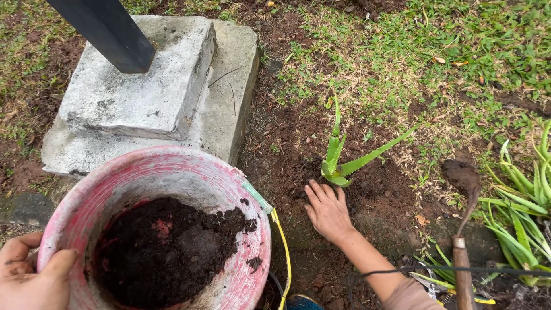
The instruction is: The recorder is planting and organizing aloe vera plants in a garden bed.
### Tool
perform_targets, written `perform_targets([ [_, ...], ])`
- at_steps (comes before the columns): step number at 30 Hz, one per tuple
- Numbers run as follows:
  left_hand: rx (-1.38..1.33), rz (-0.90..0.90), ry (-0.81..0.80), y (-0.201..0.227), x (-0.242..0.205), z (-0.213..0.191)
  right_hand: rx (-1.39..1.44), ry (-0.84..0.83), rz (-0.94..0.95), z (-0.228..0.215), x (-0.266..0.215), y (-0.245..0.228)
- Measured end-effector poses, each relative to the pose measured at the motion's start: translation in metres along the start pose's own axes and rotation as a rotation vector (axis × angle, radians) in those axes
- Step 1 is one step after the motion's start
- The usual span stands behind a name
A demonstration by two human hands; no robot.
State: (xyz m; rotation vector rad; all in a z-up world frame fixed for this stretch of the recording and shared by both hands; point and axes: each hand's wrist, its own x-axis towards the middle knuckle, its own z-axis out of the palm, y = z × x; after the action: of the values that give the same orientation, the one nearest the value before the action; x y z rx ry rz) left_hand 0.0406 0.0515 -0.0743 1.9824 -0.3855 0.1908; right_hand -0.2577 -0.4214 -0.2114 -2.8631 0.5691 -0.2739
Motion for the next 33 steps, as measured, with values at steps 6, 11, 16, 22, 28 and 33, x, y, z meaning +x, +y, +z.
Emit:
perform_targets([
  [6,-0.063,-0.014,0.007,0.018,-0.004,0.004,0.206,0.095,-0.011,0.031,-0.058,0.070],
  [11,-0.048,0.028,-0.033,0.009,-0.002,0.002,0.224,0.019,0.862,0.043,-0.044,0.156],
  [16,-0.026,-0.111,0.025,0.060,-0.002,0.016,0.291,-0.040,0.872,0.061,-0.016,0.157],
  [22,0.029,-0.116,-0.027,0.077,-0.005,0.018,0.383,-0.037,0.815,0.057,-0.011,0.148],
  [28,0.095,-0.176,-0.044,0.098,-0.007,0.019,0.767,-0.054,0.768,0.009,-0.027,0.087],
  [33,0.073,-0.153,-0.028,0.100,-0.006,0.017,0.664,0.028,0.325,-0.010,-0.036,0.034],
])
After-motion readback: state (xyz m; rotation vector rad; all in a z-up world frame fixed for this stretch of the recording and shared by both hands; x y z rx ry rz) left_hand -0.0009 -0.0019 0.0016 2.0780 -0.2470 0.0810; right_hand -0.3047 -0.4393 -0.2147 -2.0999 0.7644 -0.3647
